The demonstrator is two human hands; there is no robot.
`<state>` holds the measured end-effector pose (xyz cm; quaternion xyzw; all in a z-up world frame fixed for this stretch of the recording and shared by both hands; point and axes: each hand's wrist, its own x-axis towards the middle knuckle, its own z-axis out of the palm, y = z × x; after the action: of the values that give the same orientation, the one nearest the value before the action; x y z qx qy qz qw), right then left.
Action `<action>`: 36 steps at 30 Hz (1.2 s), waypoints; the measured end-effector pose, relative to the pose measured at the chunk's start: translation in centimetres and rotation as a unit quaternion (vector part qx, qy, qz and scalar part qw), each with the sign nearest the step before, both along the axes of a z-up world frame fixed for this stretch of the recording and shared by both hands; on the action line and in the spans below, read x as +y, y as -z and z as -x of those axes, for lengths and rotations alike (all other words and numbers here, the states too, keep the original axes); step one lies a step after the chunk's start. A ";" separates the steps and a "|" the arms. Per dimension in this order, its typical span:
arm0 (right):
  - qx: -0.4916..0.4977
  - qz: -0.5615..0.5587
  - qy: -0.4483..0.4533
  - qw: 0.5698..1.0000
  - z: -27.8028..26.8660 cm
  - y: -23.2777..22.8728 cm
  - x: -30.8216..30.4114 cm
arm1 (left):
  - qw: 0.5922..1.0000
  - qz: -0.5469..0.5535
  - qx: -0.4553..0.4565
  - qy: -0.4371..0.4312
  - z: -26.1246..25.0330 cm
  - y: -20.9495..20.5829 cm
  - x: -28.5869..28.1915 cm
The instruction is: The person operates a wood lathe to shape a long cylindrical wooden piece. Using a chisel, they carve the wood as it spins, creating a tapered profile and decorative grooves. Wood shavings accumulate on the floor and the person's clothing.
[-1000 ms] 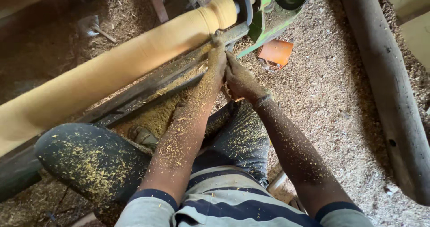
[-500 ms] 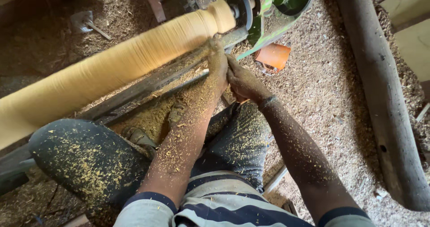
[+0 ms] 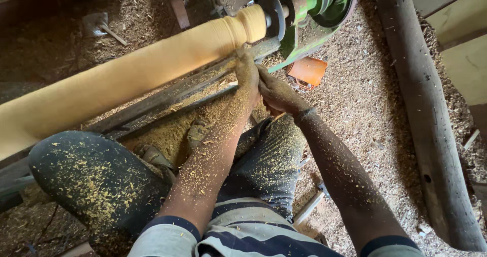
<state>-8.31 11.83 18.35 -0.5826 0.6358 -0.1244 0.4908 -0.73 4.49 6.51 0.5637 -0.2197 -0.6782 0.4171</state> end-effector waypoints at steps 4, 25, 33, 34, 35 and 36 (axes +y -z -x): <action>-0.004 0.043 -0.027 0.999 0.7 0.7 -0.4 | 1.000 0.000 -0.001 -0.005 0.3 0.2 -0.1; -0.131 0.025 0.022 0.991 -3.3 4.9 3.7 | 0.997 -0.014 0.074 -0.004 -6.4 -2.9 4.5; -0.161 0.095 0.038 0.982 -5.5 6.3 4.1 | 0.982 0.011 0.185 -0.029 -8.0 -3.5 4.5; -0.125 0.118 0.017 0.985 -5.5 6.0 3.8 | 0.975 -0.013 0.218 -0.035 -7.8 -3.5 4.3; -0.117 0.097 0.021 0.988 -5.3 5.7 3.5 | 0.981 -0.009 0.190 -0.035 -7.5 -3.4 4.1; -0.109 0.077 0.026 0.991 -5.1 5.5 3.2 | 0.986 -0.005 0.163 -0.034 -7.2 -3.2 3.8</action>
<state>-3.20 15.04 12.87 -0.5849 0.5815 -0.2482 0.5081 6.48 8.32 9.69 0.4552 -0.1257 -0.7473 0.4675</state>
